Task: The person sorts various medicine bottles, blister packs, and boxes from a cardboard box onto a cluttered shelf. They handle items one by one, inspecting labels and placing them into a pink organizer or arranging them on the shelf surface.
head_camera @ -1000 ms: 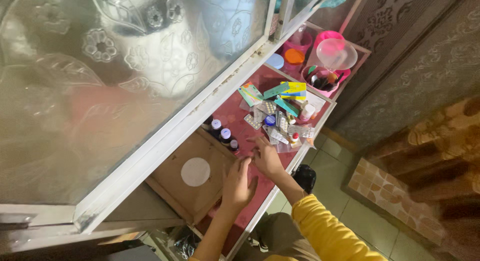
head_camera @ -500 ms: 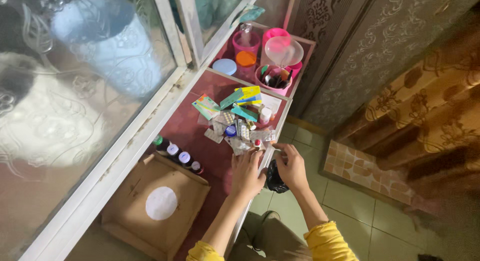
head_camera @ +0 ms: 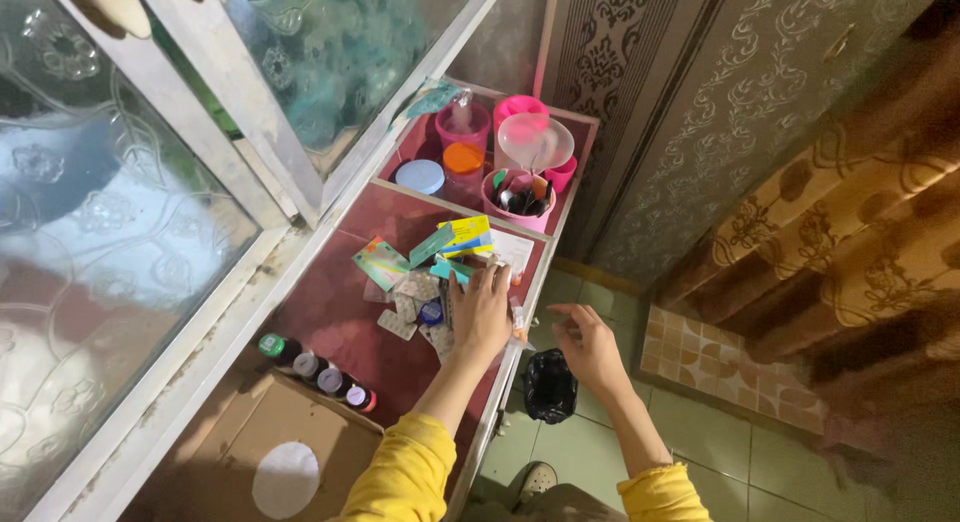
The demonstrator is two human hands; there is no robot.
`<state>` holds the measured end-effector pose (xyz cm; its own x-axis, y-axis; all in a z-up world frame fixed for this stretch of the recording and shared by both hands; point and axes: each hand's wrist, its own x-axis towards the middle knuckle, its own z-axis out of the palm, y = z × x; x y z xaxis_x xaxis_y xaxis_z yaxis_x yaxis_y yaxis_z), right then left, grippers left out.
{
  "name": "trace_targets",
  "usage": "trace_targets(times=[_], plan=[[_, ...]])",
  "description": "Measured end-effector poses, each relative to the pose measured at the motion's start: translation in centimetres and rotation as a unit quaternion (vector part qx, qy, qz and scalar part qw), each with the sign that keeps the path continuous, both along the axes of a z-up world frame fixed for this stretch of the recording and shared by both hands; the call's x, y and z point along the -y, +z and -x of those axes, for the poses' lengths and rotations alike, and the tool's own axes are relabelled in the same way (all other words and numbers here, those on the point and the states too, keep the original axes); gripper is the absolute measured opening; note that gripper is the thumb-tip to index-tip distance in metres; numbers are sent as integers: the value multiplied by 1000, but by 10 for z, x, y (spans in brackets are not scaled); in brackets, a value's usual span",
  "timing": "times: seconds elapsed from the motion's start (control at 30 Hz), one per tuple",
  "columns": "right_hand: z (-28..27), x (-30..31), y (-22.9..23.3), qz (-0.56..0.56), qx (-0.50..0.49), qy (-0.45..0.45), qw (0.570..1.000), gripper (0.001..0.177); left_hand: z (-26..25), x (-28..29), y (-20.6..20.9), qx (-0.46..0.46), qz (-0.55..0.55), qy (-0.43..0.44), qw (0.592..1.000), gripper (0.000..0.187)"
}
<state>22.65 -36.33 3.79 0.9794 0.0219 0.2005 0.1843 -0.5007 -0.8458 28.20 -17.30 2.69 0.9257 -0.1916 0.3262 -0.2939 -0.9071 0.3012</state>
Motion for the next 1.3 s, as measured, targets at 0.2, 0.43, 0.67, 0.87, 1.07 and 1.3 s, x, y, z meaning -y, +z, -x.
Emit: trace_targets(times=[0.2,0.43,0.67,0.87,1.07,1.3], plan=[[-21,13,-1,-4,-10,-8,1000,29,-41,1,-12,9,-103,23,994,78],[-39,16,-4,0,-28,4,1000,29,-51,-1,-5,-16,-94,11,995,66],[-50,5,-3,-9,-43,27,999,28,-46,-20,0,35,-61,-11,997,50],[-55,-12,3,-21,-44,56,997,34,-33,-38,45,5,-12,7,1000,49],[-50,-37,36,-63,32,98,993,68,-14,-40,96,-19,89,4,996,40],[-47,-44,42,-184,6,151,971,49,0,-35,101,19,188,13,982,38]])
